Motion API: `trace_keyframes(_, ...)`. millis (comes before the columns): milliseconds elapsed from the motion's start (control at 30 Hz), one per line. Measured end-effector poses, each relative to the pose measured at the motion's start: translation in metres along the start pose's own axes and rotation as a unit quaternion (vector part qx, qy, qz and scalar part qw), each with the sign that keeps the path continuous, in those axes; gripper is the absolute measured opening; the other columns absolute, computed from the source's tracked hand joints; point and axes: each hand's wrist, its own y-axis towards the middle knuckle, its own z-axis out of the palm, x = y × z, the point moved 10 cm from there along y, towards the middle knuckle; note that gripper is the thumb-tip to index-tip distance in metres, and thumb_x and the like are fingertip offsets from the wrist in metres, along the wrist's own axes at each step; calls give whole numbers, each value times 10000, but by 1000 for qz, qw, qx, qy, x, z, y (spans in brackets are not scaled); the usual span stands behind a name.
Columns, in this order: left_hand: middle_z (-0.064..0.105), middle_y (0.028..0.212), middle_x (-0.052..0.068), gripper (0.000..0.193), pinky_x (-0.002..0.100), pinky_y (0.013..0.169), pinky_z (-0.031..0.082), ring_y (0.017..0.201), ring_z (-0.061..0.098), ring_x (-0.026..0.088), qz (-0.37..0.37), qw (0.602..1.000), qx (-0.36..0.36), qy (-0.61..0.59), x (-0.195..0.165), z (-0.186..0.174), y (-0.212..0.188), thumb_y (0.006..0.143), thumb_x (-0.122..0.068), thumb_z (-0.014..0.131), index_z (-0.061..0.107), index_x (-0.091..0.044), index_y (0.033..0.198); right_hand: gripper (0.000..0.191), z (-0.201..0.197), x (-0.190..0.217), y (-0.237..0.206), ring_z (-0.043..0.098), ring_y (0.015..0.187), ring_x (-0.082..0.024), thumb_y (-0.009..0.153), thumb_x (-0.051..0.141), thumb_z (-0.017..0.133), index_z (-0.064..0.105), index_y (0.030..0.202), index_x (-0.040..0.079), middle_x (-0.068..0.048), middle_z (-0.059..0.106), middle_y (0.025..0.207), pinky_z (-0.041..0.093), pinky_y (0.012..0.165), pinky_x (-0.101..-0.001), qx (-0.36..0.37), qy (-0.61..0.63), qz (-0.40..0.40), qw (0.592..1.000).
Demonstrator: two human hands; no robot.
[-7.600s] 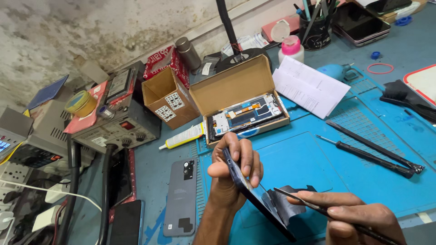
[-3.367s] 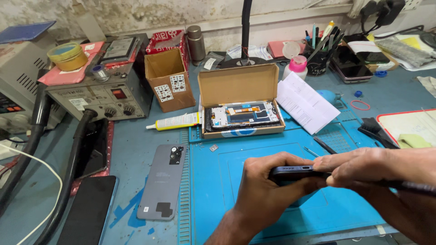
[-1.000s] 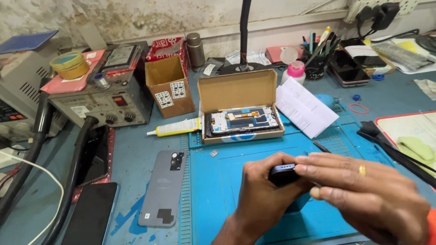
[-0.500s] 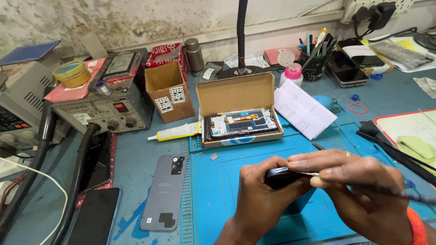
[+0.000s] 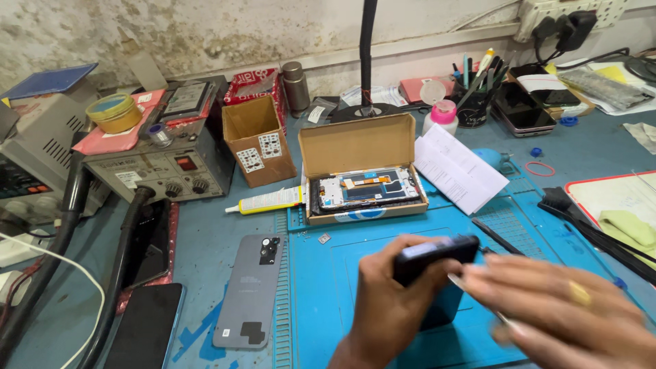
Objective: The person pries open the back cover of a smartphone, working a thin metal pry tool around the edge of the phone to separate the cover from the body. They reposition the phone repeatedly and continue prying along the sides, with a disassembled phone and repair tools on the workbench.
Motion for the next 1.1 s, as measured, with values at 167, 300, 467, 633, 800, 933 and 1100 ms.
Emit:
trace_keyframes(167, 718, 848, 17, 260, 232, 666, 526, 762, 607, 33, 14, 998, 50, 33, -7, 12, -5, 929, -175, 806, 722, -12, 1115, 357, -9, -50, -63, 702, 1188, -406, 955, 198, 612, 603, 1303, 117, -234, 703, 1240, 536, 1099, -577, -36, 217, 121, 968)
trace_keyframes(300, 690, 790, 31, 253, 264, 643, 506, 722, 601, 56, -22, 993, 88, 69, -6, 18, -11, 938, -190, 792, 648, -35, 1076, 245, -8, -93, -143, 766, 1081, -371, 1105, 117, 553, 519, 1329, 210, -231, 737, 1096, 590, 1114, -582, -223, 277, 274, 893)
trace_keyframes(467, 742, 921, 72, 235, 319, 744, 581, 834, 730, 168, 68, 980, 129, 134, -37, 22, -12, 951, -171, 803, 655, -36, 1073, 264, -11, -85, -155, 781, 1066, -409, 1030, 97, 580, 509, 1264, 195, -248, 756, 1067, 571, 990, -573, -225, 314, 328, 862)
trace_keyframes(633, 741, 922, 88, 235, 359, 736, 579, 853, 754, 272, 159, 938, 177, 253, -61, 34, -9, 922, -184, 820, 675, -64, 1062, 229, -22, -72, -124, 797, 1066, -395, 1038, 101, 605, 547, 1246, 176, -230, 774, 1071, 586, 998, -561, -225, 332, 283, 871)
trace_keyframes(800, 737, 920, 85, 246, 381, 709, 563, 858, 739, 302, 174, 921, 195, 289, -63, 45, -7, 939, -228, 811, 649, -71, 1038, 256, -18, -61, -108, 798, 1085, -370, 998, -9, 661, 569, 1193, 130, -227, 782, 1068, 605, 1001, -523, -225, 313, 233, 893)
trace_keyframes(933, 728, 900, 77, 263, 382, 688, 557, 821, 733, 293, 162, 920, 199, 297, -54, 51, -5, 930, -259, 811, 646, -77, 1023, 253, -17, -63, -103, 796, 1089, -362, 956, -38, 659, 582, 1142, 115, -240, 777, 1070, 620, 951, -490, -224, 312, 266, 884)
trace_keyframes(1100, 733, 895, 70, 272, 383, 682, 552, 809, 726, 286, 170, 915, 194, 311, -44, 59, -2, 923, -283, 813, 658, -83, 1023, 235, -21, -72, -109, 813, 1059, -342, 949, -15, 651, 576, 1120, 128, -224, 799, 1026, 624, 926, -469, -218, 289, 313, 878)
